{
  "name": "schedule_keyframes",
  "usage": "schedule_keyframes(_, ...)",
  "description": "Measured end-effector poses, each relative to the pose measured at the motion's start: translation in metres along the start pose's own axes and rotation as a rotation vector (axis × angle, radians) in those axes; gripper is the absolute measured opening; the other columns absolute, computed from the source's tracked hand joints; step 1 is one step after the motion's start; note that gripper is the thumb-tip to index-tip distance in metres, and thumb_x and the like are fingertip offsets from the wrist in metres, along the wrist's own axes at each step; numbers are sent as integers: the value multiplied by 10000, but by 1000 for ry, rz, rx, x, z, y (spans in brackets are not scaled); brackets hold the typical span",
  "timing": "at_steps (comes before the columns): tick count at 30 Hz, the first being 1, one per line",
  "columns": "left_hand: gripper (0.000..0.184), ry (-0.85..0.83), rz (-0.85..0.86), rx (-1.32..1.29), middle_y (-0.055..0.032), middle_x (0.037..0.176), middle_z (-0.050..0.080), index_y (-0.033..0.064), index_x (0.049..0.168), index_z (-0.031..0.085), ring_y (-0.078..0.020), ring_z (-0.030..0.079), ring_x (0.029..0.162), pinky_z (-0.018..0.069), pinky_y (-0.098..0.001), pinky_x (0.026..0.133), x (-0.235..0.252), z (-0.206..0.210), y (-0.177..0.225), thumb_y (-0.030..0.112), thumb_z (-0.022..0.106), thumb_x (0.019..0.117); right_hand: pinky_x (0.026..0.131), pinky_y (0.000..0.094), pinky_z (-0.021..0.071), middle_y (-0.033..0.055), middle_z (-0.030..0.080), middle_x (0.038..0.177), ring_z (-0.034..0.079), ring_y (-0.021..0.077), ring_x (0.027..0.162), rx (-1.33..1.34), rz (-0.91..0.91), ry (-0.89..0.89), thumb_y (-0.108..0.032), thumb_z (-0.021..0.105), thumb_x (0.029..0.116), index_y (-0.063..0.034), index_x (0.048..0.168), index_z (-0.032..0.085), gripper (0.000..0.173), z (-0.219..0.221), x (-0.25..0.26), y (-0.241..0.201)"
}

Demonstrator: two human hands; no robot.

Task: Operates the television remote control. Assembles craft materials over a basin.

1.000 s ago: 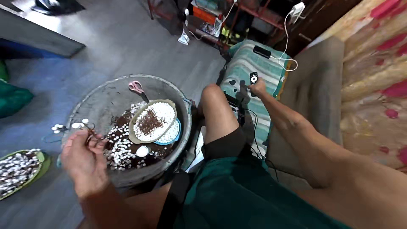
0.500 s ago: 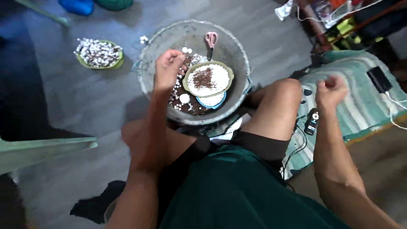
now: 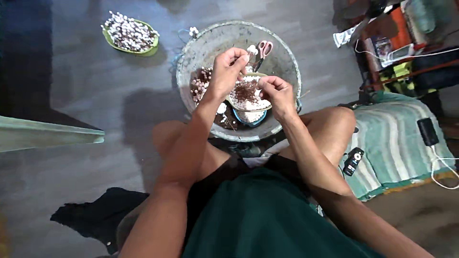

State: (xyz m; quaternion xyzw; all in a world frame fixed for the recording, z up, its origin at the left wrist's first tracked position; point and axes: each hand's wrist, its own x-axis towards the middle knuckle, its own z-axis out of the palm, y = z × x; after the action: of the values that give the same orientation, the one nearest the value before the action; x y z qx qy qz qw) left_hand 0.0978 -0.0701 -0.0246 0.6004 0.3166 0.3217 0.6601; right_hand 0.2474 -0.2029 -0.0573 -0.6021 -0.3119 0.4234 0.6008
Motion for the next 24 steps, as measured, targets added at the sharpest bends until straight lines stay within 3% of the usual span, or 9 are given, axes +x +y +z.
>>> schedule_keyframes(6,166,77,-167,-381,-80,1014,671,41,1143,634,-160,657,788,579,-301,674,-4,8,4,152,533,1072,654,300,595,98,731,900,672,139,704,84,-176,34,-93,706,969,21,1104,710,177,30,-6,-14)
schedule_keyframes(11,197,146,-209,-398,-77,1043,682,48,1174,651,-163,673,817,585,-304,692,-2,10,2,179,548,1070,629,302,597,97,731,891,676,149,691,-40,-352,78,-60,712,960,38,1100,706,171,36,2,-27)
schedule_keyframes(16,203,201,-262,-438,-83,1028,684,45,1183,652,-167,671,789,583,-297,672,-2,10,3,186,570,1062,626,315,606,88,732,898,686,158,694,-185,-353,94,-74,704,963,20,1101,697,167,37,10,-13)
schedule_keyframes(19,198,213,-315,-499,-71,1007,676,69,1193,652,-161,663,791,580,-302,684,-2,10,4,190,582,1052,617,311,599,93,725,891,674,154,678,-117,-303,110,-102,701,975,26,1123,700,196,43,13,-8)
schedule_keyframes(21,239,210,-335,-516,-63,1048,672,81,1234,652,-172,664,878,576,-340,768,-1,10,3,212,599,1042,623,301,589,94,725,926,664,147,690,-38,-212,99,-130,686,990,19,1174,697,237,47,15,-13)
schedule_keyframes(24,266,202,-325,-523,-75,1111,680,75,1238,654,-194,663,1013,560,-396,890,-1,13,1,235,619,1029,629,284,569,94,730,945,651,134,705,56,-97,69,-160,661,1012,5,1157,719,227,56,18,-21)
